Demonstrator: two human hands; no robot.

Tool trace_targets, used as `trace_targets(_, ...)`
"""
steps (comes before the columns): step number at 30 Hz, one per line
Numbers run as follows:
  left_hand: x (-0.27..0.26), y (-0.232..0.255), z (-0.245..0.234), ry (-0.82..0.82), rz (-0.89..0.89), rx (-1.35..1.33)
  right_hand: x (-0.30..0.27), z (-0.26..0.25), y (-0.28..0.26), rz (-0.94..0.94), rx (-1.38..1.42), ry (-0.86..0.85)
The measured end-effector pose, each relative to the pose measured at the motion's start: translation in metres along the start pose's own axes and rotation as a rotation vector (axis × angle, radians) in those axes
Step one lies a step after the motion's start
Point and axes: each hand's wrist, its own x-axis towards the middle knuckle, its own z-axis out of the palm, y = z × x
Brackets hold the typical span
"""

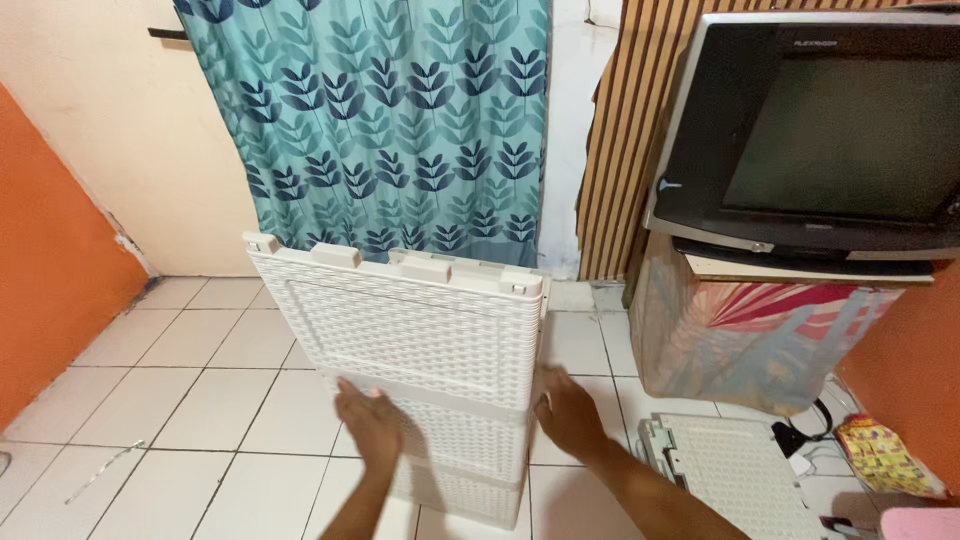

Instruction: The person assembles a plastic storage cabinet on the floor, fitting side panels, drawer fronts, and a brown front panel into the frame, then attaching the top lid and pressing panels into place by hand.

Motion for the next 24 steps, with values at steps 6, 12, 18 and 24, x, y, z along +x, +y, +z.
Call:
trace_targets(6,-0.101,0.051,0.049,-0.198,0.168,0.021,0.049,-0.021,-0.007,-0.116,-0.282,-0.062)
trace_targets(12,-0.121,0.088,0.091,-0.331,0.005,0.121,0.061,-0.034,-0.004,-0.278,-0.411,-0.132)
trace_targets(18,-0.124,0.077,0.107,-0.024,0.288,0.051,0.064,-0.058,-0.006,-0.386,-0.311,-0.223)
trace_targets(24,-0.105,0.056,0.049,-0.167,0.336,-0.077,0.061,-0.042,-0.025,-0.580,-0.294,-0.286)
